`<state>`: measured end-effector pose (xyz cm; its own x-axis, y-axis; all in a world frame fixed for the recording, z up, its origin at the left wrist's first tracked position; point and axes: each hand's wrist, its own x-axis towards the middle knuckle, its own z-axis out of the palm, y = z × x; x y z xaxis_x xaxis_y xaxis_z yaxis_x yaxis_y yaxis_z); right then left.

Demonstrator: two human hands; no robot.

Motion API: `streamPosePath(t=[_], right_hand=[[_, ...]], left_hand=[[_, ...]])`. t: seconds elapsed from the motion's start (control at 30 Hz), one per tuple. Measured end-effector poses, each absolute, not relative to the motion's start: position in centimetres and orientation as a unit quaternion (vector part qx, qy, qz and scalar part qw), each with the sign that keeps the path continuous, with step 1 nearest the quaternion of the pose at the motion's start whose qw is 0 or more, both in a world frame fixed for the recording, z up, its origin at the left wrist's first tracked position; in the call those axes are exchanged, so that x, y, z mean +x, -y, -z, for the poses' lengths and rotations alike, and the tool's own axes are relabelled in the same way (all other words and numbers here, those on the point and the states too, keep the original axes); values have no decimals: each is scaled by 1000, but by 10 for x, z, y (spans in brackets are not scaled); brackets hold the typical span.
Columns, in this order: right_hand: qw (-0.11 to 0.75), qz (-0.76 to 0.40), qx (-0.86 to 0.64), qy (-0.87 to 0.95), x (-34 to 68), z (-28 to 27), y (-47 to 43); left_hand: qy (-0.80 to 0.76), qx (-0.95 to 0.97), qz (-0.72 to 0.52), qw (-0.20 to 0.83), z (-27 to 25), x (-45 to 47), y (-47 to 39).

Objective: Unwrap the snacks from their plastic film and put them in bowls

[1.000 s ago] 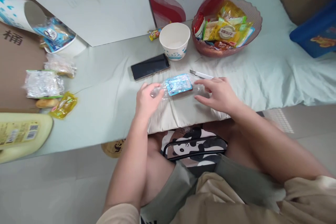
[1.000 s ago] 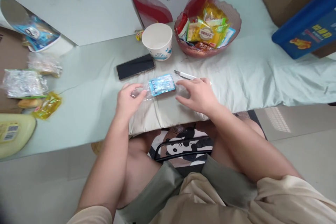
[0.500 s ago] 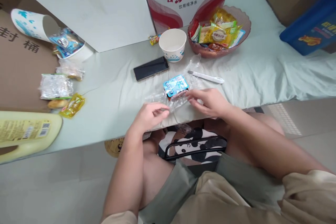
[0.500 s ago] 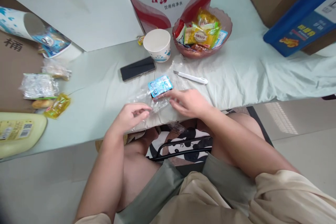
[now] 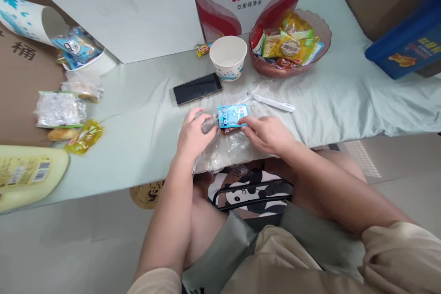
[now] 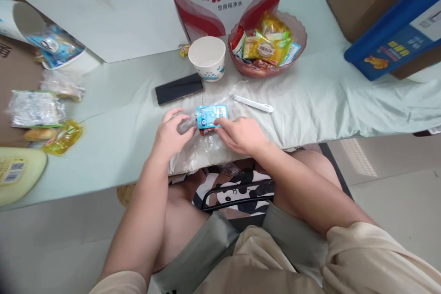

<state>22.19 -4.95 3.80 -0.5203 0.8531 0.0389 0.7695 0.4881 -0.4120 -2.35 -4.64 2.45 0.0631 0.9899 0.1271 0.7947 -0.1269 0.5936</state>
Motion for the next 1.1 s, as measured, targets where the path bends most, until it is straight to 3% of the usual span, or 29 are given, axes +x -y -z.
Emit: streamPosePath(t=[0.1,0.27,0.47,0.63,0.77,0.9,1.1], right_hand=[[81,-163,-538,823,221,-36,53],[187,-80,-490,848,225,-22,52],[182,-149,-457,858,230,-18,49],[242,-216,-451,831,231,-23,44],[263,-227,-447,824,230,-18,41],[234,-185,-439,848,224,-10,45],[197,-146,-485,840,218,-11,48]], left_hand=[[-628,695,-247,247,-25,-14,38],[-605,608,-315,406,-28,8,37],[-537,434,-395,606,-36,19,39],[-614,313,-441,574,-42,13,31],[-632,312,-407,581,-38,13,32],[-538,391,-390,637,-30,16,40],[-502,444,-425,609,-21,15,42]])
